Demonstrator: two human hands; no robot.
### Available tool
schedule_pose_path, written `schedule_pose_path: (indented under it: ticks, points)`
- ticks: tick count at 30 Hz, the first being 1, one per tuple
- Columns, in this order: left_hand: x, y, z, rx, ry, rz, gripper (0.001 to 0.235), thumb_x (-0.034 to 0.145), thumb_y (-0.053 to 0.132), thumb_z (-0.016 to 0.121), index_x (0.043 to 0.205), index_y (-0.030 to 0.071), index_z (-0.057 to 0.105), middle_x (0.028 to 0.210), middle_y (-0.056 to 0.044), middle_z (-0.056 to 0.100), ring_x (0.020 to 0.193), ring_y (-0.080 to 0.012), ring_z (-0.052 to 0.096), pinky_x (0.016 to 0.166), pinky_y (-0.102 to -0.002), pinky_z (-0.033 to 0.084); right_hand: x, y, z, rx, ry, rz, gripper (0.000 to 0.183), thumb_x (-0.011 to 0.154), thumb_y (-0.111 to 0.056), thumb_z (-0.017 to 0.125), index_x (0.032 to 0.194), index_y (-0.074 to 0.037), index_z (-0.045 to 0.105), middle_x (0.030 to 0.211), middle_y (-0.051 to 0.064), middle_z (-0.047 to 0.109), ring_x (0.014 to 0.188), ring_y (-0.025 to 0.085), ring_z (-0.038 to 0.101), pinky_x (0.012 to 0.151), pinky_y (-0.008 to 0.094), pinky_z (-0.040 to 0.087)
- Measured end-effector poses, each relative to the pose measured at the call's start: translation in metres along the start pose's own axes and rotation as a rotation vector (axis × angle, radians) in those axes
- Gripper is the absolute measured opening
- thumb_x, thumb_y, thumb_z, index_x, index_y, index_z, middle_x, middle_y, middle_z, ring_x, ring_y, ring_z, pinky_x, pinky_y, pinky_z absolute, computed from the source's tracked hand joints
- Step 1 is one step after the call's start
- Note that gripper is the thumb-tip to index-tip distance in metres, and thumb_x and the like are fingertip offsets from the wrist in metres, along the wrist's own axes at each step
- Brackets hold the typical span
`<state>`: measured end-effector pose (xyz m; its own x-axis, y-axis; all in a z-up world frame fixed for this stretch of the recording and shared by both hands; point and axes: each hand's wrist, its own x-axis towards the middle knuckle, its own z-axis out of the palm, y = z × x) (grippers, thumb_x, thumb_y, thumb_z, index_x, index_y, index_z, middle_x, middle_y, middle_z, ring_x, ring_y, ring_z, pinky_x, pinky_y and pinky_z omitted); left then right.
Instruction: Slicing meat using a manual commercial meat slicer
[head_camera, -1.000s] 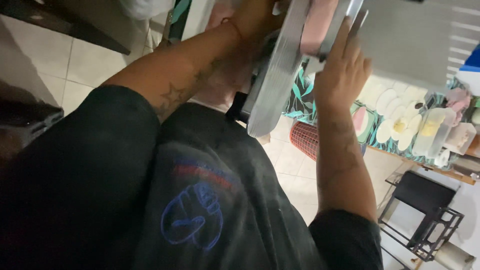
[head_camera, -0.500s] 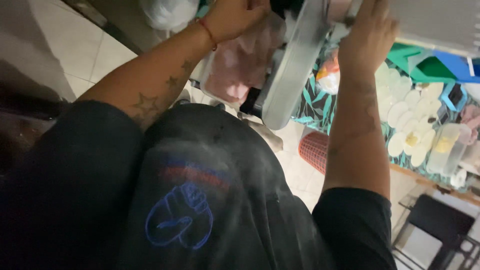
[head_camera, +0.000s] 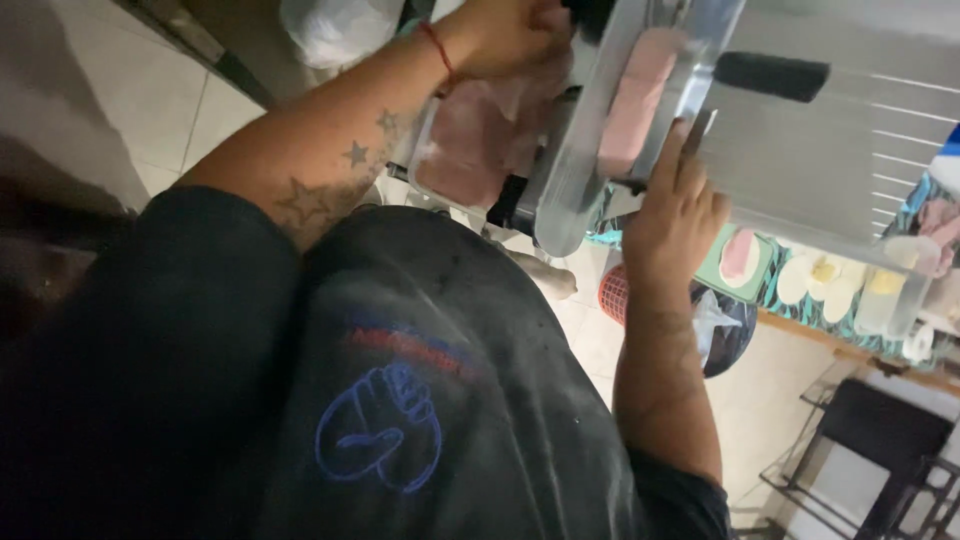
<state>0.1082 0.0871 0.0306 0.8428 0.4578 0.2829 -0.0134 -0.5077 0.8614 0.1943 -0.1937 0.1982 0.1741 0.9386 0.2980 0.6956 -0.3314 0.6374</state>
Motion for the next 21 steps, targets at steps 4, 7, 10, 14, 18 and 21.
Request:
schedule_pose_path:
  ticks: [4, 7, 10, 14, 18, 21]
  points:
    - [0.006, -0.03, 0.015, 0.167, -0.086, -0.007, 0.024, 0.092, 0.029, 0.046, 0.088, 0.01, 0.06, 0.081, -0.016, 0.066, 0.067, -0.0271, 0.056, 0.061, -0.05, 0.042, -0.02, -0.003, -0.018, 0.084, -0.006, 0.006, 0.062, 0.085, -0.01, 0.053, 0.147, -0.01, 0.049, 0.101, 0.004, 0.06, 0.072, 0.022, 0.057, 0.065, 0.034, 0.041]
    - [-0.002, -0.021, 0.02, 0.132, -0.082, 0.01, 0.023, 0.093, 0.028, 0.047, 0.087, 0.01, 0.06, 0.08, -0.015, 0.065, 0.067, -0.0259, 0.055, 0.06, -0.049, 0.042, -0.034, -0.004, -0.02, 0.101, 0.058, -0.024, 0.058, 0.083, -0.009, 0.052, 0.141, -0.012, 0.056, 0.108, 0.003, 0.059, 0.073, 0.018, 0.055, 0.065, 0.032, 0.038]
    - [-0.003, -0.012, 0.03, 0.073, -0.062, 0.023, 0.022, 0.093, 0.028, 0.048, 0.086, 0.01, 0.06, 0.079, -0.013, 0.065, 0.067, -0.0244, 0.054, 0.059, -0.047, 0.041, -0.039, -0.005, -0.029, 0.092, 0.03, -0.026, 0.056, 0.085, -0.006, 0.051, 0.14, -0.014, 0.059, 0.107, 0.002, 0.06, 0.073, 0.017, 0.055, 0.065, 0.031, 0.037]
    - [-0.004, -0.008, 0.023, 0.022, 0.017, 0.034, 0.021, 0.095, 0.027, 0.049, 0.085, 0.011, 0.06, 0.077, -0.011, 0.064, 0.066, -0.0223, 0.053, 0.058, -0.045, 0.04, -0.032, -0.003, -0.03, 0.172, 0.028, -0.039, 0.062, 0.082, -0.004, 0.054, 0.143, -0.01, 0.056, 0.104, 0.004, 0.059, 0.069, 0.02, 0.054, 0.062, 0.033, 0.035]
    - [0.011, 0.0, 0.029, -0.023, 0.071, 0.028, 0.021, 0.096, 0.026, 0.05, 0.085, 0.011, 0.06, 0.076, -0.01, 0.064, 0.066, -0.0208, 0.052, 0.058, -0.044, 0.039, -0.008, 0.002, -0.008, 0.05, 0.05, -0.068, 0.061, 0.082, -0.003, 0.049, 0.142, -0.01, 0.056, 0.106, 0.002, 0.059, 0.071, 0.016, 0.054, 0.063, 0.029, 0.038]
    - [0.023, 0.011, 0.034, -0.058, 0.125, 0.031, 0.021, 0.096, 0.025, 0.051, 0.084, 0.011, 0.06, 0.075, -0.008, 0.063, 0.066, -0.0194, 0.051, 0.057, -0.042, 0.039, 0.018, 0.007, 0.017, 0.073, -0.136, -0.031, 0.075, 0.075, -0.014, 0.056, 0.149, -0.007, 0.046, 0.092, 0.004, 0.054, 0.068, 0.022, 0.051, 0.061, 0.035, 0.038]
